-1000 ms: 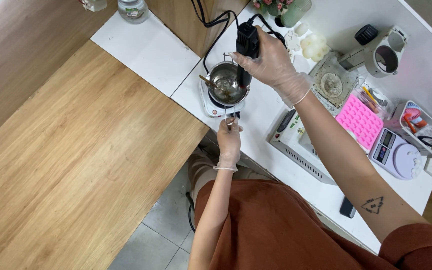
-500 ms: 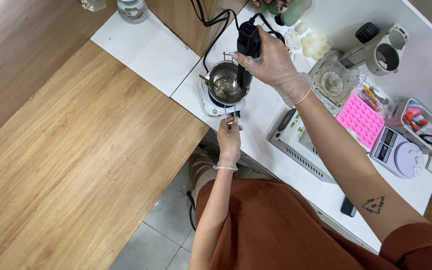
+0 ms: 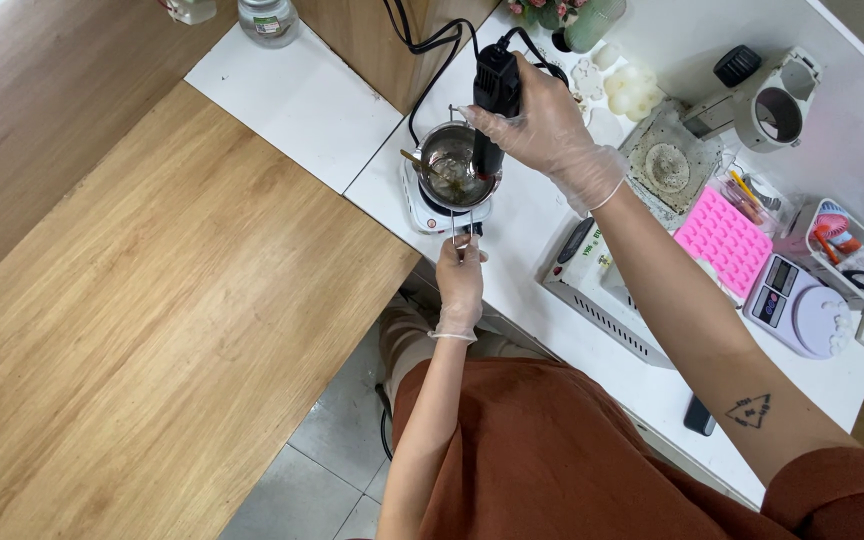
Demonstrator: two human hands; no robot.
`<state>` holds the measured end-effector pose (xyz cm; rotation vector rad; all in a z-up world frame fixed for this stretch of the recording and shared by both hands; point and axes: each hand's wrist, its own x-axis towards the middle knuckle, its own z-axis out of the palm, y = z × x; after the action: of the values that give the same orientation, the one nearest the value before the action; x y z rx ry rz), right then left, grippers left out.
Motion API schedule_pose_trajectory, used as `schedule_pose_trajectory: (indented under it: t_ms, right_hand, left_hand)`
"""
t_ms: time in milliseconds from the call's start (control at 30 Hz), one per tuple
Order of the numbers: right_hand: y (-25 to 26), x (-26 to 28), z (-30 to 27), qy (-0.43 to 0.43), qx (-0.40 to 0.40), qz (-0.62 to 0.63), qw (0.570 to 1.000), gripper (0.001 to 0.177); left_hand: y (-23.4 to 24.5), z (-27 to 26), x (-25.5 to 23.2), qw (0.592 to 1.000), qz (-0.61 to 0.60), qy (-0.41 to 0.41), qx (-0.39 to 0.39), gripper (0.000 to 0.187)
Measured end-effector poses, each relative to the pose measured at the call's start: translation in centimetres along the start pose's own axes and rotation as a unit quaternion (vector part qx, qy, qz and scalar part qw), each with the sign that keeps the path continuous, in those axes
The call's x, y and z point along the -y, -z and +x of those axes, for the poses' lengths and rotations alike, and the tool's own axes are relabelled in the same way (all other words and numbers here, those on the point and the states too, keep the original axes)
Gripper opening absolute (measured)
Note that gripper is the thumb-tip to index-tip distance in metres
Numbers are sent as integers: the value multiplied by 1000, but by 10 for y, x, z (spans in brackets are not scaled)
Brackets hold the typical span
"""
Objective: Melting wax with a heat gun and preparing silicone molds for candle making.
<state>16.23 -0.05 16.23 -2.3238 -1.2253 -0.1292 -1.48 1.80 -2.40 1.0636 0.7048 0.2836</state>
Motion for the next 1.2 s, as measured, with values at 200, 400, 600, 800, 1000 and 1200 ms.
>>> schedule_pose_trajectory:
  t_ms: [200, 400, 600, 800, 1000, 1200]
  right_hand:
    - [1, 1, -1, 9, -7, 4, 1000, 93]
    - [-2, -3, -2, 0, 3, -11, 1000, 96]
    - [1, 0, -2, -3, 3, -16, 1000, 95]
    - [0, -1, -3, -1, -17, -14, 1000, 95]
    - [3, 3, -4, -33, -3, 50, 998, 76]
    - [0, -3, -6, -10, -21, 53, 998, 73]
  left_hand:
    - [0, 2, 4, 1000, 0, -9, -2, 21]
    - [0, 2, 1, 1000, 1, -3, -1, 21]
    - [0, 2, 1, 1000, 1, -4, -1, 20]
    - [0, 1, 0, 1000, 10, -1, -5, 20]
    - [1, 2, 3, 1000, 10, -9, -1, 20]
    - [0, 1, 0, 1000, 15, -8, -2, 20]
